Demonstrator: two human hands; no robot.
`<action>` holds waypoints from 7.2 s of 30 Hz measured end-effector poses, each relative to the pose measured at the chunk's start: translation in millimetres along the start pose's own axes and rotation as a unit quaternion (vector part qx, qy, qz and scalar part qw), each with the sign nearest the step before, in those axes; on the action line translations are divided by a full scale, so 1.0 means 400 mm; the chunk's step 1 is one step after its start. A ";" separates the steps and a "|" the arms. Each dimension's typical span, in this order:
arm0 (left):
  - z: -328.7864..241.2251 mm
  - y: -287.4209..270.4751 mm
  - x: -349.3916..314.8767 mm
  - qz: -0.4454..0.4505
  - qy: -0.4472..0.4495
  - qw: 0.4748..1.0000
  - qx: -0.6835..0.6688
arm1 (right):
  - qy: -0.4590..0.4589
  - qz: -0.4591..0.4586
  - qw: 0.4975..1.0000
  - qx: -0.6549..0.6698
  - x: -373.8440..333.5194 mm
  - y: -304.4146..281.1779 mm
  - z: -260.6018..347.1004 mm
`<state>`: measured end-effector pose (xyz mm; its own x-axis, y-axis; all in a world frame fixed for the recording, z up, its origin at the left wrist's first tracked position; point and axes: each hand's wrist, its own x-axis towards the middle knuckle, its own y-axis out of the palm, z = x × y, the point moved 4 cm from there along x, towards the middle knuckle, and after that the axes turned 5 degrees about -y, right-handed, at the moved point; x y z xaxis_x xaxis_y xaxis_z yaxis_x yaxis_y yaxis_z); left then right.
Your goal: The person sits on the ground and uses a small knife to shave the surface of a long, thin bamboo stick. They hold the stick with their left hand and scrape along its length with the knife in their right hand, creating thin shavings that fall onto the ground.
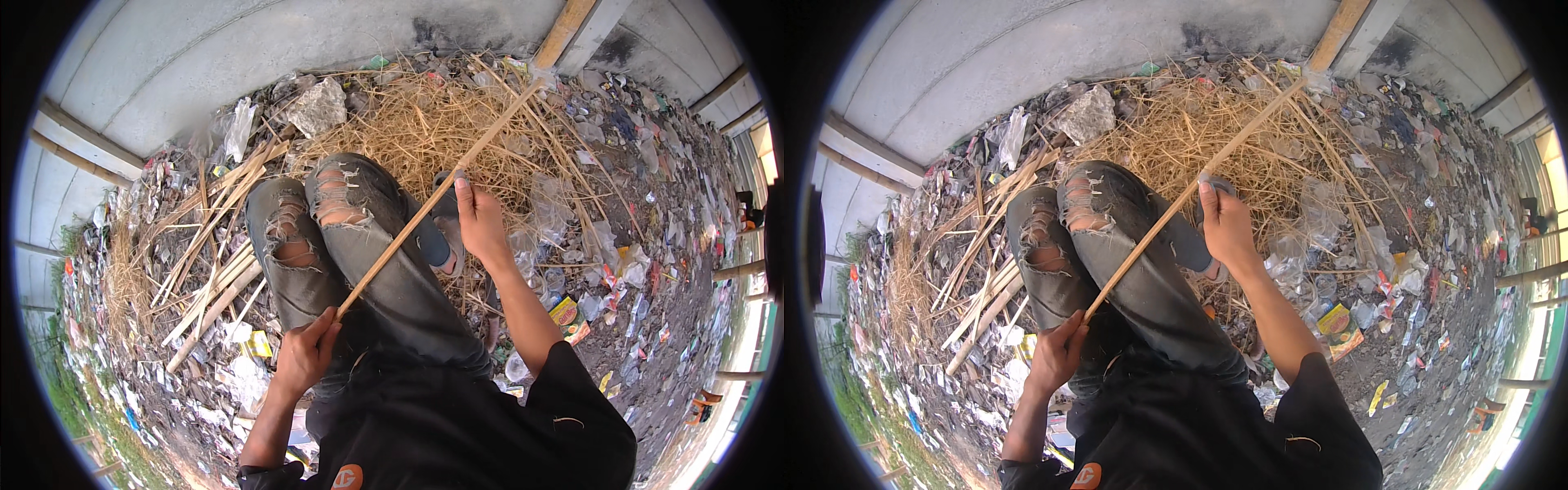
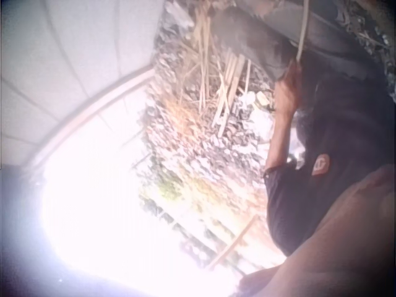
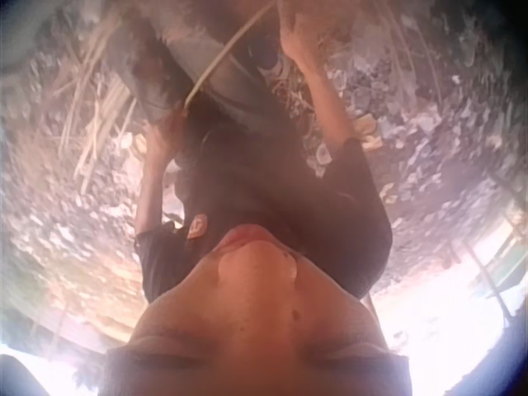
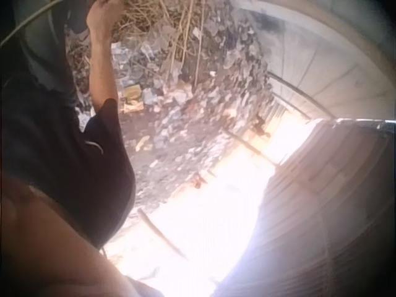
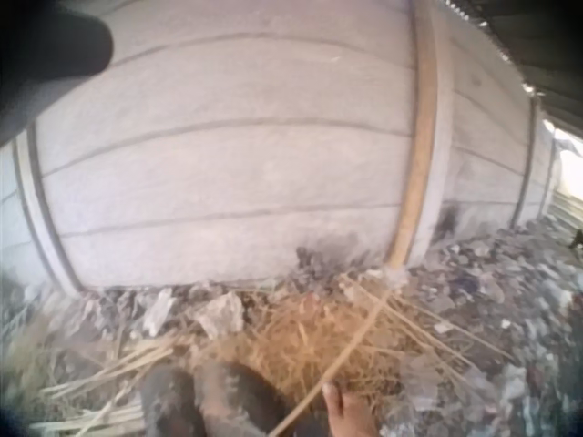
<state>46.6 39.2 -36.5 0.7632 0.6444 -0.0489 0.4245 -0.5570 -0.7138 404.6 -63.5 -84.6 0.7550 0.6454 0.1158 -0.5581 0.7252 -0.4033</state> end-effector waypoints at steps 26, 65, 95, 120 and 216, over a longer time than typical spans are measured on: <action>-0.026 0.009 0.030 -0.001 -0.039 0.999 -0.015 | 0.075 0.061 0.973 0.209 -0.010 -0.066 0.018; 0.050 -0.017 -0.086 -0.103 0.035 0.978 0.177 | 0.029 0.076 0.996 -0.038 -0.088 0.043 0.062; -0.015 0.015 -0.042 -0.084 -0.002 0.989 0.118 | -0.033 0.155 0.987 0.011 -0.145 0.116 0.106; -0.046 0.023 0.005 -0.080 -0.015 0.996 0.039 | -0.112 0.085 0.977 0.160 -0.121 0.064 0.104; -0.020 0.025 0.044 0.067 -0.124 0.986 -0.088 | 0.114 0.162 0.961 0.191 -0.114 0.080 -0.014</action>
<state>68.2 40.9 -38.9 0.6852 0.6549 -0.3188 0.4227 -0.7140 -0.5581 354.2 -71.2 -107.6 0.5519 0.8144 -0.1795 -0.8293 0.5585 -0.0161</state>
